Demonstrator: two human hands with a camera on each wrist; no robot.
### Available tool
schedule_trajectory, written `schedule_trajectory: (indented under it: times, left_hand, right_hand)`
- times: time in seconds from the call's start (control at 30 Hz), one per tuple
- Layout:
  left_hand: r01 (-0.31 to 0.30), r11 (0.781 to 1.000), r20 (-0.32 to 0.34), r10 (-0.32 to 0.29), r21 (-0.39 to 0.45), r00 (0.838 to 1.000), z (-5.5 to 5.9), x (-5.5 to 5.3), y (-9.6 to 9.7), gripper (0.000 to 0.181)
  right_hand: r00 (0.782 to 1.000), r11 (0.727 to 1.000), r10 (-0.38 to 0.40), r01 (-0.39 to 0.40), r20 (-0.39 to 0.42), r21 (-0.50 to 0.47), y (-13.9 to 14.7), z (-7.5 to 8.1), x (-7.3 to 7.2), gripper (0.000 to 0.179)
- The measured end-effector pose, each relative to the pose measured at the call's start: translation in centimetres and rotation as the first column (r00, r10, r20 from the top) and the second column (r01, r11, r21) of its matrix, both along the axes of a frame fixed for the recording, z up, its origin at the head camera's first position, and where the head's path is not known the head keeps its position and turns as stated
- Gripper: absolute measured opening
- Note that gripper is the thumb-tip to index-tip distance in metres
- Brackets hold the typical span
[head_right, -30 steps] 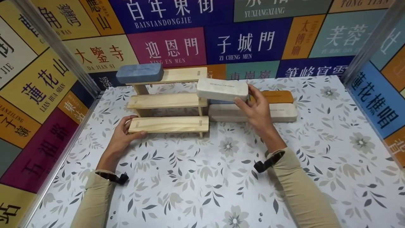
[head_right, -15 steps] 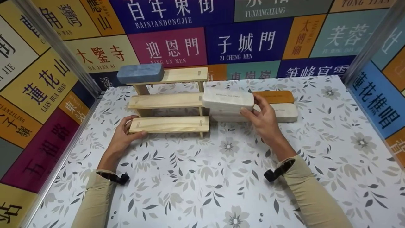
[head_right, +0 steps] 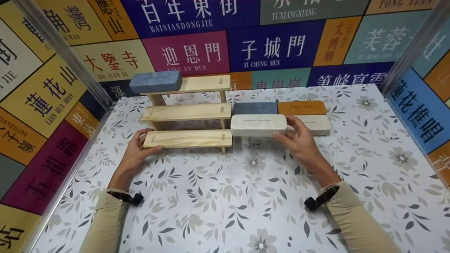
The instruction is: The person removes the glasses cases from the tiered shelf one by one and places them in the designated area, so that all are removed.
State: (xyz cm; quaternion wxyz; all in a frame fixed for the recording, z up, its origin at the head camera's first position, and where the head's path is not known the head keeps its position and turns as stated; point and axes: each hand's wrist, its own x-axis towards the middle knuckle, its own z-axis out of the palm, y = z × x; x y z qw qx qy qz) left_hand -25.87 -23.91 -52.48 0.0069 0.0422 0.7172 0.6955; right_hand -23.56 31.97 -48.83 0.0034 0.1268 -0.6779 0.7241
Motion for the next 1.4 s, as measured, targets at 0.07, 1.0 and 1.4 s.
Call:
schedule_trajectory:
  times: [0.07,1.0,1.4]
  left_hand:
    - [-0.002,1.000,0.002,0.002,0.005,1.000,-0.03,0.00,-0.03,0.086]
    - [0.009,1.000,-0.013,-0.009,-0.007,1.000,-0.01,0.03,-0.19,0.085]
    - [0.009,1.000,-0.007,-0.009,-0.005,1.000,0.08,0.13,-0.06,0.085]
  right_hand:
    - [1.000,0.997,0.005,-0.005,0.003,0.071,0.25,-0.18,0.18,0.065]
    - [0.996,0.904,0.050,-0.076,0.072,0.420,0.61,-0.68,0.61,0.079]
    - [0.996,0.661,-0.074,0.080,-0.041,0.746,0.39,-0.21,0.80,0.087]
